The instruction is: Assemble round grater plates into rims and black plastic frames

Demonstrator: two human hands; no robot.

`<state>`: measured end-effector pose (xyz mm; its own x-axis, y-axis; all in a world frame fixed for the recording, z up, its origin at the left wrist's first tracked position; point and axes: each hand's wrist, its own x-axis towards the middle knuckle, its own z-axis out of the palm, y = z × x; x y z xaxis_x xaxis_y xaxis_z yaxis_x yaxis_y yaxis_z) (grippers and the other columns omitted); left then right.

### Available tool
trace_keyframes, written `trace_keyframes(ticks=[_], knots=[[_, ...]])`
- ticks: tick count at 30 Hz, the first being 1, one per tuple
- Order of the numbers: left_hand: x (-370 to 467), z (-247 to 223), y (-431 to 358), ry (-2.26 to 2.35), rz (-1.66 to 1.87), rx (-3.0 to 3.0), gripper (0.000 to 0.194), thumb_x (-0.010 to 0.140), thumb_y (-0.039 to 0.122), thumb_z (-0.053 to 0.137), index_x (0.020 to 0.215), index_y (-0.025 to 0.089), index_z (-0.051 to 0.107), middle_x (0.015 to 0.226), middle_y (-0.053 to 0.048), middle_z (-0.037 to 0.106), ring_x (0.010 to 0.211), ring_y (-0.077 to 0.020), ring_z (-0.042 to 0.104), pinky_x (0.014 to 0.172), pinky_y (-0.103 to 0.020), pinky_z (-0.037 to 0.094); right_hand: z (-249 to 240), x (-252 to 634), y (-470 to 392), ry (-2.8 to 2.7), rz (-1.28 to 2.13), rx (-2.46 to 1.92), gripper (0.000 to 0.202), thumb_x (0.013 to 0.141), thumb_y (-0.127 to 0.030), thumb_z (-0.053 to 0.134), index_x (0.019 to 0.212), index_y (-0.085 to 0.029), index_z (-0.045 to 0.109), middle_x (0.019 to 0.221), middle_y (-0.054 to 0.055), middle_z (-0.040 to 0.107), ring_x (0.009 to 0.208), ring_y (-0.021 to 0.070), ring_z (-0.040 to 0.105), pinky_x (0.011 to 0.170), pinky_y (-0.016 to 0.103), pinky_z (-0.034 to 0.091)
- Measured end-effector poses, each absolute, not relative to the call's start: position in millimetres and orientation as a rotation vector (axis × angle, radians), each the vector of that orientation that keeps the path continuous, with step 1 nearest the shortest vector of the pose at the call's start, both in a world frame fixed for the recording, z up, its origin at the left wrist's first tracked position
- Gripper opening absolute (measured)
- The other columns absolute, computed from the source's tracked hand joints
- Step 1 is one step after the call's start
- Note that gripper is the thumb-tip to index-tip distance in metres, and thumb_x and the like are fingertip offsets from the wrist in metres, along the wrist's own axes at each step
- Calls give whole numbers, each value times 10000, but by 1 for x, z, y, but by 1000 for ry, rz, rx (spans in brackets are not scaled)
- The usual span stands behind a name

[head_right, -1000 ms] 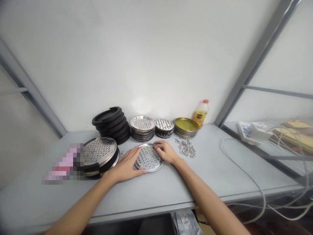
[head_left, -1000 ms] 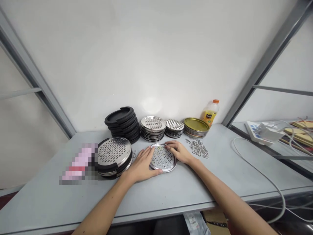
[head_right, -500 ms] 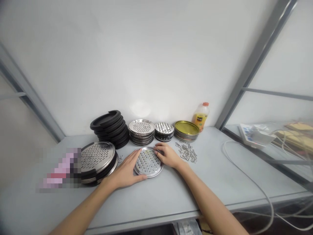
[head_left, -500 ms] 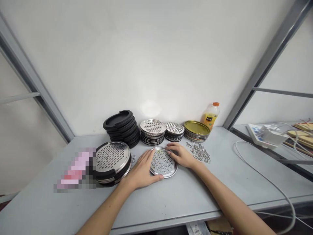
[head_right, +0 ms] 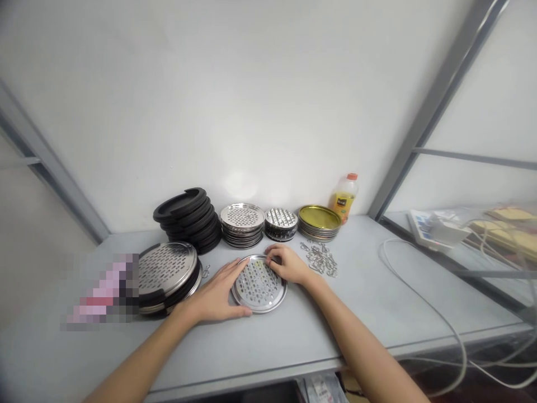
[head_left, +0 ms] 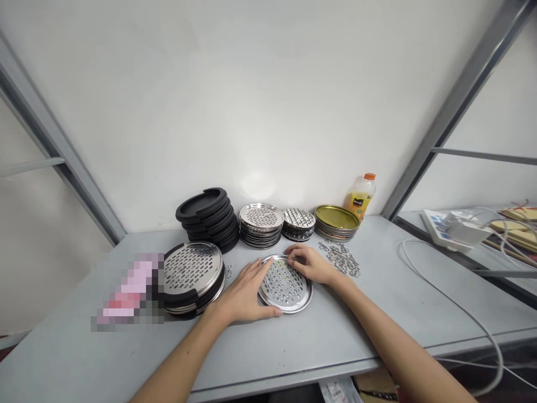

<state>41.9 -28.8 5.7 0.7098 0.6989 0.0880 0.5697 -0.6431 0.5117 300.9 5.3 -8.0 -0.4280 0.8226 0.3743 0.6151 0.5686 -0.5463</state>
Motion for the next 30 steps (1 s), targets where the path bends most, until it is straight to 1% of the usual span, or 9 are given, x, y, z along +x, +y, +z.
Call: trace_keyframes(ticks=[3,8,10,12,16,19,22,27,30], knots=[[39,8,-28,977,349,2450,1055,682,572,702,1506,238,133,1556,-80,204,1425,-332,163,1146,-481,249,-6,306,6,-2181,536,-1143,121,801,-213,587,749,-181,691,1025,79,669,925,213,639,871,353,491],[37,11,-29,975,353,2477,963,725,405,675,1505,251,131,1554,-39,220,1430,-295,165,1159,-432,241,1,317,6,-2214,685,-1200,120,774,-233,617,739,-183,720,1001,67,693,901,213,654,857,343,502],[38,10,-30,972,354,2496,963,734,428,667,1507,232,127,1556,-47,210,1430,-293,161,1163,-425,232,4,320,5,-2230,687,-1212,116,769,-238,625,746,-195,730,1009,58,695,910,214,654,871,346,495],[39,8,-30,974,349,2501,983,737,508,661,1508,219,124,1559,-60,198,1429,-309,157,1162,-445,224,5,322,5,-2247,677,-1219,114,771,-246,630,756,-203,734,1028,53,690,920,214,654,882,348,488],[43,4,-29,1025,333,2470,1034,710,629,654,1506,234,125,1554,-74,210,1421,-344,167,1147,-498,221,6,323,4,-2279,669,-1212,111,784,-249,626,776,-201,726,1060,57,679,933,212,649,875,341,489],[44,3,-28,1031,373,2452,1042,699,612,682,1503,242,133,1545,-72,235,1415,-324,196,1148,-470,231,8,320,2,-2316,607,-1198,128,820,-234,587,784,-196,704,1070,64,674,925,210,644,854,336,492],[44,2,-27,1020,459,2418,1081,691,563,717,1507,241,84,1545,-78,229,1409,-307,221,1142,-441,250,10,317,-1,-2320,521,-1184,146,850,-205,543,781,-185,670,1048,76,670,867,198,638,804,327,496],[44,2,-27,1054,473,2368,1187,663,568,738,1506,232,-28,1545,-112,213,1403,-328,229,1120,-466,271,10,314,-4,-2286,475,-1175,148,866,-174,507,779,-182,627,1030,83,663,771,169,623,736,308,500],[44,1,-26,1073,462,2373,1191,661,577,735,1506,235,-33,1553,-106,192,1410,-324,212,1129,-468,258,7,315,-4,-2290,447,-1168,142,860,-177,517,776,-190,631,1009,78,679,809,185,632,766,325,499]])
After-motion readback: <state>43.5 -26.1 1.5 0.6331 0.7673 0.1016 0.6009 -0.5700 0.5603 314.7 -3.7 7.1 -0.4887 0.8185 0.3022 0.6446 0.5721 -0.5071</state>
